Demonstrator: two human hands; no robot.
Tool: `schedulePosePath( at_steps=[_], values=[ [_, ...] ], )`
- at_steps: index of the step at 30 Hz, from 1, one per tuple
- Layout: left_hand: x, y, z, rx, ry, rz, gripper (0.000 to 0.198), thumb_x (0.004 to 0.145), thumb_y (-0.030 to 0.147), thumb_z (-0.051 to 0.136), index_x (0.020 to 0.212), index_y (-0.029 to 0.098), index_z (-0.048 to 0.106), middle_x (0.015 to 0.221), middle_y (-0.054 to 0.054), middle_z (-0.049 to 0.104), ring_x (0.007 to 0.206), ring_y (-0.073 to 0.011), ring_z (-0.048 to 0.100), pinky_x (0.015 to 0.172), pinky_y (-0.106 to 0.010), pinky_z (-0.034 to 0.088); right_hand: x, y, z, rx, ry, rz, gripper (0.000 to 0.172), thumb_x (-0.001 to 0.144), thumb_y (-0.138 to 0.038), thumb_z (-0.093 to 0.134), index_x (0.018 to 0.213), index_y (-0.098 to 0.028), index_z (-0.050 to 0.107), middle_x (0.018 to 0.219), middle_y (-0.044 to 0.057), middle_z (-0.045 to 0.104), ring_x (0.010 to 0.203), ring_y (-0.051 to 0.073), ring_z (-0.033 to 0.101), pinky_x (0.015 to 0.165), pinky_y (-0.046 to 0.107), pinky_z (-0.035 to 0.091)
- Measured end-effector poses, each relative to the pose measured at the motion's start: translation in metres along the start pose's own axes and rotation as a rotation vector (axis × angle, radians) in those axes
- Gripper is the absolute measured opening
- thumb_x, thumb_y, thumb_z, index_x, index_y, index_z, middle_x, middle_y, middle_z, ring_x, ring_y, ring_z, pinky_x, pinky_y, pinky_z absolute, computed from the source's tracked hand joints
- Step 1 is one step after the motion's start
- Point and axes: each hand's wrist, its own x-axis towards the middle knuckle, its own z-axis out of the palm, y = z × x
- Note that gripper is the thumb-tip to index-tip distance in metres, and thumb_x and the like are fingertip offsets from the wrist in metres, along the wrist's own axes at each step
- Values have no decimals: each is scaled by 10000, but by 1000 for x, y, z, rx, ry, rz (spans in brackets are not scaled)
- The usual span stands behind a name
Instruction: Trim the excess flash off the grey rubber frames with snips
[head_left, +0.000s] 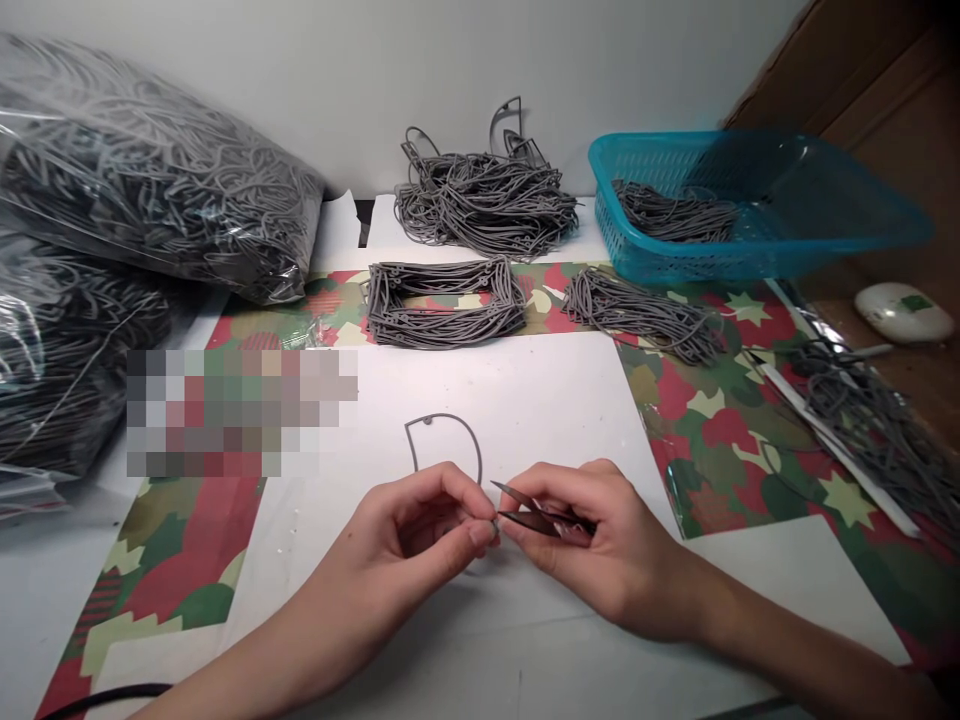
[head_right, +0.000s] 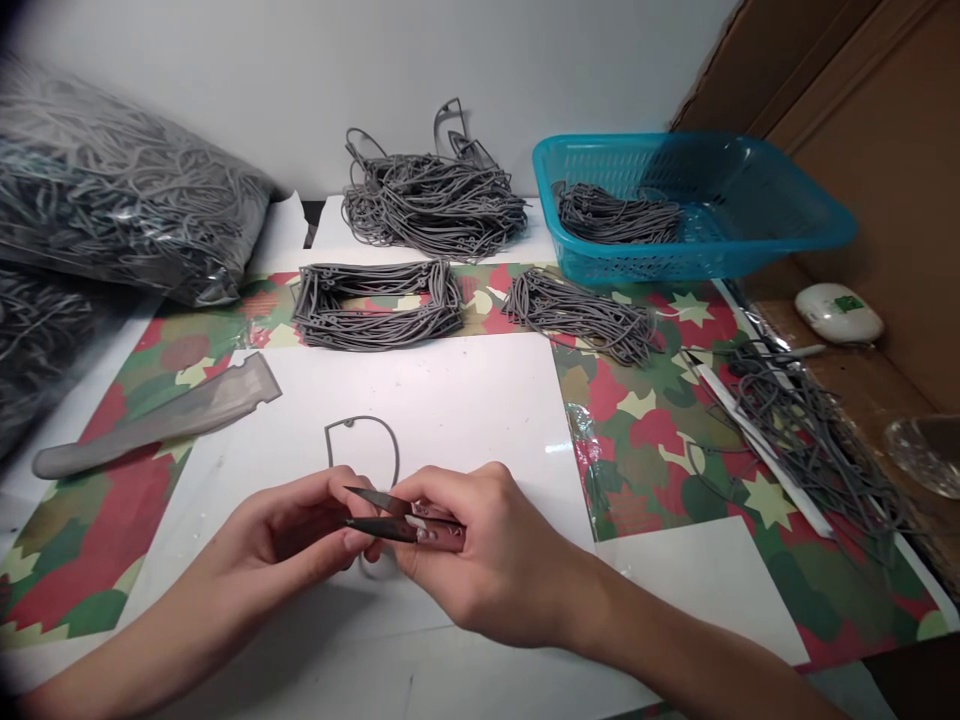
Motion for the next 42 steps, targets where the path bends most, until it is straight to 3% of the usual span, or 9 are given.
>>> schedulePosePath(
  at_steps=[7,19,29,42],
  values=[
    [2,-1,0,2,13,15,204,856,414,641,806,215,637,763,11,583,736,-128,530,655,-211,411,0,0,0,19,-9,-3,19,823,-142,589,827,-144,608,556,-84,405,493,46,317,458,175,265],
    [2,3,4,0,27,20,173,828,374,660,792,207,635,753,10,616,731,-132,549,649,-211,413,-1,6,3,-75,25,-84,157,718,-42,560,835,-143,587,560,-85,407,487,44,318,459,163,289],
    [0,-2,0,-4,34,39,209,846,424,649,818,217,653,771,4,615,744,-136,560,660,-214,430,-1,3,3,36,18,-36,166,719,-22,569,814,-157,570,553,-98,373,483,36,304,442,158,256],
    [2,-2,1,-28,21,37,199,861,407,643,812,215,659,776,6,620,750,-129,580,679,-211,453,1,-1,2,195,-47,89,44,794,-117,617,786,-149,588,565,-85,350,508,45,274,442,167,242]
  ],
)
